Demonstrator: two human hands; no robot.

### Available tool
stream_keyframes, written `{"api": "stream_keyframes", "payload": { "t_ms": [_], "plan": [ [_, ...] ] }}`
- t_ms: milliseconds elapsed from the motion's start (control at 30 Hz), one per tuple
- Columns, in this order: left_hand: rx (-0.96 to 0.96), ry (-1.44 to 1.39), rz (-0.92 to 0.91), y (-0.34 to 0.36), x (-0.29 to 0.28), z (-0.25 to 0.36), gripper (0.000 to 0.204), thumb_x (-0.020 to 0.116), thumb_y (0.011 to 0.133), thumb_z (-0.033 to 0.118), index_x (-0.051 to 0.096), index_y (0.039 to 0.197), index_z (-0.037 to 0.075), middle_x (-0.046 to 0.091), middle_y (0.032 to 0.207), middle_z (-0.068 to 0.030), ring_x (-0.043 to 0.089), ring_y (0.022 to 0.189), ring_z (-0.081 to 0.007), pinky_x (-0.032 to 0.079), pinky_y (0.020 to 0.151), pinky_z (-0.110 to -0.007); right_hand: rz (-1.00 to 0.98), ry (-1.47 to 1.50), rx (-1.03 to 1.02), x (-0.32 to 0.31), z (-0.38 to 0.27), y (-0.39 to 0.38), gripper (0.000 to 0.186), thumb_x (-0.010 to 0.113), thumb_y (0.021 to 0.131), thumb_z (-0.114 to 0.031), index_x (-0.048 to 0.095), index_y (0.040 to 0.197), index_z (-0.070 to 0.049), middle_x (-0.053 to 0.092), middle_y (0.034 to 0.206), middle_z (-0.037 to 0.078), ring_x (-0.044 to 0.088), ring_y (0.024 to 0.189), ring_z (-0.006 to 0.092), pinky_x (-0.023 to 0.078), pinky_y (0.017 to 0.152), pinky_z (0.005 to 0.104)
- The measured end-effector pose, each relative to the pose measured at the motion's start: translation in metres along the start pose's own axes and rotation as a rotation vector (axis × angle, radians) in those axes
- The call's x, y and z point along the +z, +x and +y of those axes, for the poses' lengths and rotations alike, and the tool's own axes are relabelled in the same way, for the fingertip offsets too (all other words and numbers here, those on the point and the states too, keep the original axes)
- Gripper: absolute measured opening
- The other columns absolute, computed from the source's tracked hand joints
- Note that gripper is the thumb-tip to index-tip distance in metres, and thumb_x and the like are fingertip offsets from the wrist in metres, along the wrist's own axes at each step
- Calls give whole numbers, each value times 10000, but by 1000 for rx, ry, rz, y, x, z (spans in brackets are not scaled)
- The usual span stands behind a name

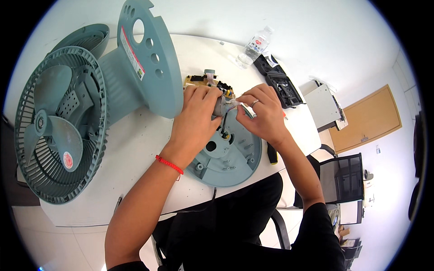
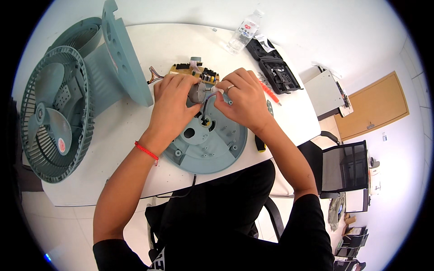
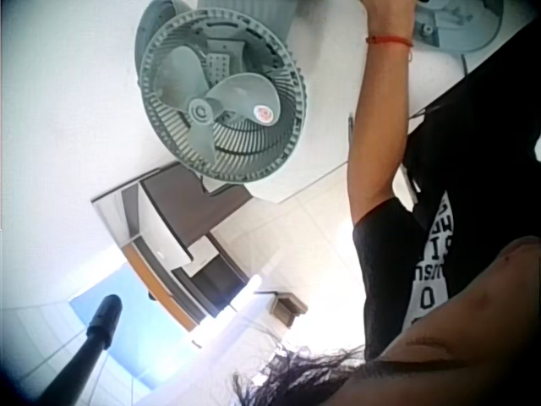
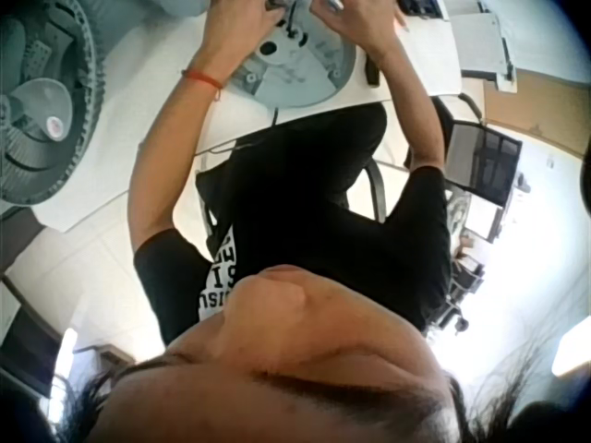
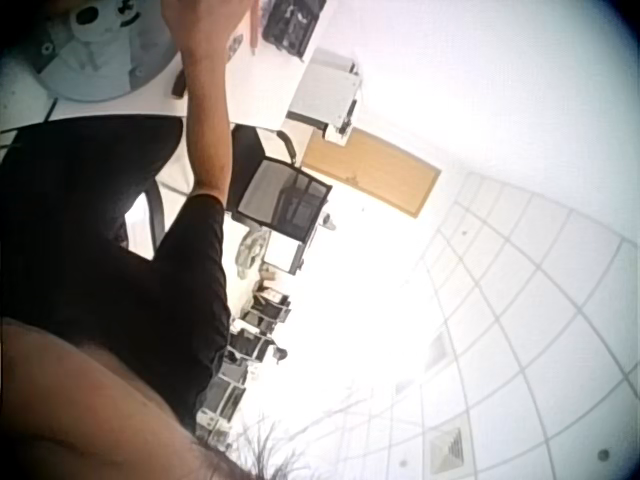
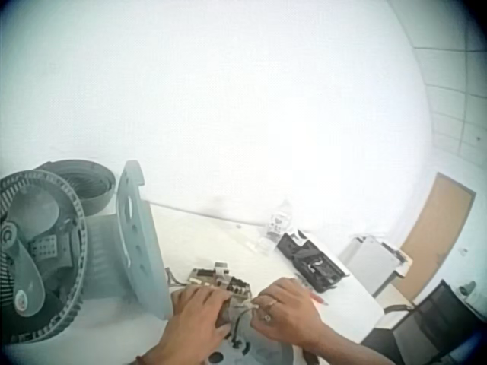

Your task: The person uses a screwdriver to tighten screws on a small white component attached to a fan base. They connect wires to a circuit board and secure the component with screws. The person handles the fan base, circuit board, and small white component throughout the task.

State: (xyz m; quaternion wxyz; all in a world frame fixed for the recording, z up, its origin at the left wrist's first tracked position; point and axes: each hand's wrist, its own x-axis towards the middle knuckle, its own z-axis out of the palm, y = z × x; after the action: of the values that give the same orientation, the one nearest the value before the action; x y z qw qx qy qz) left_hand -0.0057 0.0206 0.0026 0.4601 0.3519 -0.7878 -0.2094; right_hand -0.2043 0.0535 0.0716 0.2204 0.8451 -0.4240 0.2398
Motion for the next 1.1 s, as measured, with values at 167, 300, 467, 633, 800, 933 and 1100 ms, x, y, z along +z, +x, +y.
{"api": "stream_keyframes", "payload": {
  "t_ms": [167, 300, 467, 633, 800, 933, 1100],
  "plan": [
    [-13, 11, -14, 1, 2, 0, 553, 853, 723, 95, 616, 1223, 97, 634, 1216, -71, 524, 1241, -281, 353, 1072, -436, 33, 60, 39, 4, -2, 1, 182, 775, 698, -30, 722, 866, -76, 678, 890, 41, 616, 863, 241, 483, 762, 364],
    [-24, -3, 1, 0, 3, -1, 558, 855, 721, 103, 614, 1225, 94, 633, 1219, -75, 525, 1241, -283, 357, 1069, -440, 37, 126, 94, 6, -2, 0, 205, 784, 711, -38, 736, 905, -83, 701, 926, 41, 628, 891, 252, 485, 780, 372],
    [-39, 2, -2, 0, 2, 0, 565, 851, 721, 110, 609, 1232, 89, 624, 1244, -82, 521, 1249, -292, 354, 1075, -444, 38, 213, 140, 12, 3, -3, 215, 789, 717, -41, 740, 922, -87, 717, 954, 43, 633, 923, 258, 483, 804, 377],
    [-35, 8, 0, 0, 3, -1, 561, 844, 722, 114, 608, 1230, 87, 620, 1251, -79, 517, 1255, -291, 348, 1081, -444, 39, 237, 154, 12, 0, -3, 227, 792, 719, -49, 745, 937, -96, 726, 958, 40, 643, 961, 252, 477, 822, 382],
    [-37, 16, -4, 1, 6, -3, 547, 839, 723, 119, 607, 1218, 92, 628, 1219, -64, 520, 1247, -282, 346, 1073, -440, 51, 162, 120, 16, -4, -5, 261, 791, 699, -49, 749, 950, -107, 725, 959, 35, 651, 1007, 248, 476, 843, 389],
    [-35, 14, -9, 2, 6, -3, 532, 833, 729, 120, 608, 1210, 94, 634, 1201, -64, 522, 1240, -283, 346, 1068, -439, 93, 114, 56, 18, -5, -3, 263, 787, 684, -41, 731, 932, -108, 715, 991, 32, 646, 1050, 253, 480, 869, 392],
    [-37, 18, -8, 2, 4, -2, 526, 831, 732, 122, 608, 1207, 92, 637, 1202, -72, 524, 1238, -289, 349, 1070, -445, 94, 65, 0, 17, -6, 0, 257, 779, 678, -30, 706, 912, -110, 707, 1030, 29, 638, 1073, 258, 486, 882, 396]
  ]
}}
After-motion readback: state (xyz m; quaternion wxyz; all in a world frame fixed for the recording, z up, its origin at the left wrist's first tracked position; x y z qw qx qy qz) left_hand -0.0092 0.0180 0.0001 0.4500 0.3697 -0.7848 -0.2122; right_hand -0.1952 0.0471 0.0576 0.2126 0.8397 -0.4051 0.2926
